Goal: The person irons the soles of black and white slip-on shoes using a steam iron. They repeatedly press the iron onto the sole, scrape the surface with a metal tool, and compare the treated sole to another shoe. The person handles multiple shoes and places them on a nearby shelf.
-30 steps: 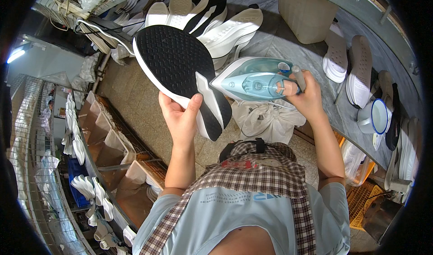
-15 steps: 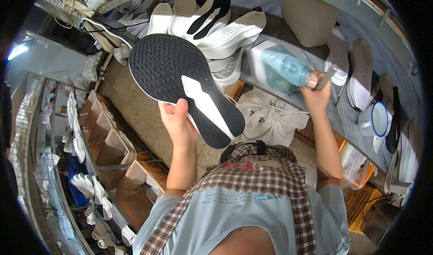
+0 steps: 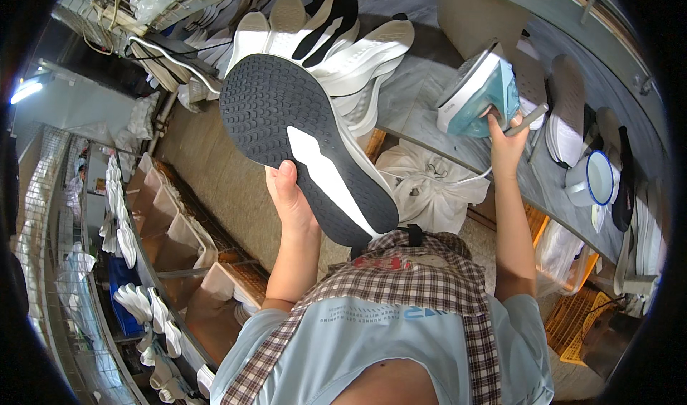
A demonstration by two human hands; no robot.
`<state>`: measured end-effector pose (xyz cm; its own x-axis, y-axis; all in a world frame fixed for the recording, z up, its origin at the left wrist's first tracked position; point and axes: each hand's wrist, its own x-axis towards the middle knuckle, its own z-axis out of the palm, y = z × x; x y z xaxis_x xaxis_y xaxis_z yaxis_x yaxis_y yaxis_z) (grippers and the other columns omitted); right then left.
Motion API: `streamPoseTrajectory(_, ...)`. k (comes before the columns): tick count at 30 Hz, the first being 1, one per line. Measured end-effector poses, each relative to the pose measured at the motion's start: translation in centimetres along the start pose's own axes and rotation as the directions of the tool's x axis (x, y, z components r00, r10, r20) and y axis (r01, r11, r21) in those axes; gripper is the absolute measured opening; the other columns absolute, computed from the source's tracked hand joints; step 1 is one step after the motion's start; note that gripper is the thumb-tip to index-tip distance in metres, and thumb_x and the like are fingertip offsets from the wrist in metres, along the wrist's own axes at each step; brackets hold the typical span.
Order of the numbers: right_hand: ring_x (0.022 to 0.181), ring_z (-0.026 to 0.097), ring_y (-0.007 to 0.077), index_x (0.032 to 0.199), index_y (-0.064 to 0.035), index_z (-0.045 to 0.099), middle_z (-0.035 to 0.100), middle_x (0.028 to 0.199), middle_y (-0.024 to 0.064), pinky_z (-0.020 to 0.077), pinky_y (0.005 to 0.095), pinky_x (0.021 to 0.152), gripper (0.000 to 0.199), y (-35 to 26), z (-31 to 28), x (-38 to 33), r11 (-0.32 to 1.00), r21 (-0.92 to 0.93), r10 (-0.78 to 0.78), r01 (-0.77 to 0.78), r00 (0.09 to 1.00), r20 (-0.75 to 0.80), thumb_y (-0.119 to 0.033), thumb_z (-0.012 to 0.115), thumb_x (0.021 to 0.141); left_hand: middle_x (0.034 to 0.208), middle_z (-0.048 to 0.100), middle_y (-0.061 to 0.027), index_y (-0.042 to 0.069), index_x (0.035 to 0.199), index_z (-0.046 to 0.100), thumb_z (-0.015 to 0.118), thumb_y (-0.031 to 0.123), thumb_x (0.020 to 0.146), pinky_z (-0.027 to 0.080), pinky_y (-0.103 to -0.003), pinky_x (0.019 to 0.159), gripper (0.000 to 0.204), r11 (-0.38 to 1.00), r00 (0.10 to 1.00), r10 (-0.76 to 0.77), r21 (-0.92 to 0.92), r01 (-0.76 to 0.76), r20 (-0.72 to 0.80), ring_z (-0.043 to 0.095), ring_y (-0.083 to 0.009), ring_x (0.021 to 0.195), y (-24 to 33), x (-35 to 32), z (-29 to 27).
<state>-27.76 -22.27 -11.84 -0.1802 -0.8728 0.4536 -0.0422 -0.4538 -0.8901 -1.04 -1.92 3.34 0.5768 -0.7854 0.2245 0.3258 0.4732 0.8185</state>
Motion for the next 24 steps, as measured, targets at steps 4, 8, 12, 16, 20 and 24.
streamPoseTrajectory(4, 0.086, 0.054, 0.0136, 0.106, 0.0021, 0.049, 0.057, 0.097, 0.0067, 0.0424, 0.0253, 0.079, 0.035, -0.9, -0.9, -1.0, 0.986, -0.164, -0.054, 0.044, 0.997, -0.056, -0.011, 0.070, 0.080, 0.113, 0.053, -0.0113, 0.001, 0.126, 0.037, 0.069, 0.034, 0.075, 0.048, -0.033, 0.087, 0.069, 0.999, 1.000, -0.011, -0.033, 0.011, 0.014, 0.056, -0.0218, 0.101, -0.1, 0.0, 0.3)
streamPoseTrajectory(8, 0.071, 0.044, 0.0097, 0.096, -0.0017, 0.046, 0.046, 0.084, 0.0019, 0.0400, 0.0259, 0.065, 0.017, -5.0, -2.6, -3.9, 0.996, -0.009, 0.082, -0.085, 0.981, -0.175, -0.014, 0.054, 0.090, 0.116, 0.052, -0.0117, 0.000, 0.126, 0.036, 0.070, 0.030, 0.074, 0.047, -0.033, 0.088, 0.069, 0.998, 1.000, -0.011, -0.062, 0.013, 0.020, 0.055, -0.0217, 0.102, -0.1, -0.2, 0.3)
streamPoseTrajectory(12, 0.067, 0.040, 0.0108, 0.089, -0.0044, 0.042, 0.044, 0.088, 0.0036, 0.0367, 0.0259, 0.059, 0.012, -12.0, -1.0, -6.9, 0.998, 0.064, 0.002, -0.018, 0.969, 0.249, -0.014, 0.050, 0.091, 0.117, 0.052, -0.0121, -0.001, 0.127, 0.035, 0.073, 0.021, 0.075, 0.045, -0.034, 0.091, 0.068, 0.989, 0.995, -0.045, -0.134, 0.057, 0.094, 0.054, -0.0218, 0.105, -0.3, -0.5, 0.5)
streamPoseTrajectory(16, 0.067, 0.046, 0.0162, 0.090, -0.0027, 0.045, 0.049, 0.083, 0.0097, 0.0374, 0.0268, 0.057, 0.022, -19.2, 2.3, -7.3, 0.972, 0.146, -0.235, 0.185, 0.773, 0.589, -0.010, 0.065, 0.082, 0.119, 0.051, -0.0129, -0.001, 0.128, 0.034, 0.072, 0.017, 0.076, 0.044, -0.035, 0.093, 0.067, 0.992, 0.993, -0.050, -0.111, 0.061, 0.104, 0.054, -0.0226, 0.107, -0.3, -1.0, 0.9)
streamPoseTrajectory(20, 0.062, 0.053, 0.0211, 0.084, -0.0015, 0.051, 0.053, 0.078, 0.0109, 0.0426, 0.0292, 0.053, 0.025, -22.9, 5.0, -7.2, 0.954, 0.084, -0.275, 0.286, 0.732, 0.623, -0.013, 0.073, 0.076, 0.119, 0.051, -0.0127, -0.001, 0.128, 0.033, 0.072, 0.015, 0.075, 0.044, -0.036, 0.094, 0.068, 0.994, 0.997, -0.008, -0.111, 0.017, 0.081, 0.054, -0.0228, 0.107, 0.0, -1.5, 1.1)
streamPoseTrajectory(24, 0.061, 0.055, 0.0243, 0.083, -0.0019, 0.052, 0.054, 0.076, 0.0107, 0.0440, 0.0317, 0.053, 0.024, -23.9, 6.3, -7.3, 0.943, 0.014, -0.266, 0.334, 0.725, 0.636, -0.014, 0.071, 0.076, 0.118, 0.052, -0.0126, -0.001, 0.127, 0.034, 0.073, 0.014, 0.074, 0.044, -0.036, 0.093, 0.067, 0.990, 0.995, 0.030, -0.140, -0.016, 0.099, 0.054, -0.0231, 0.106, 0.6, -1.9, 1.1)
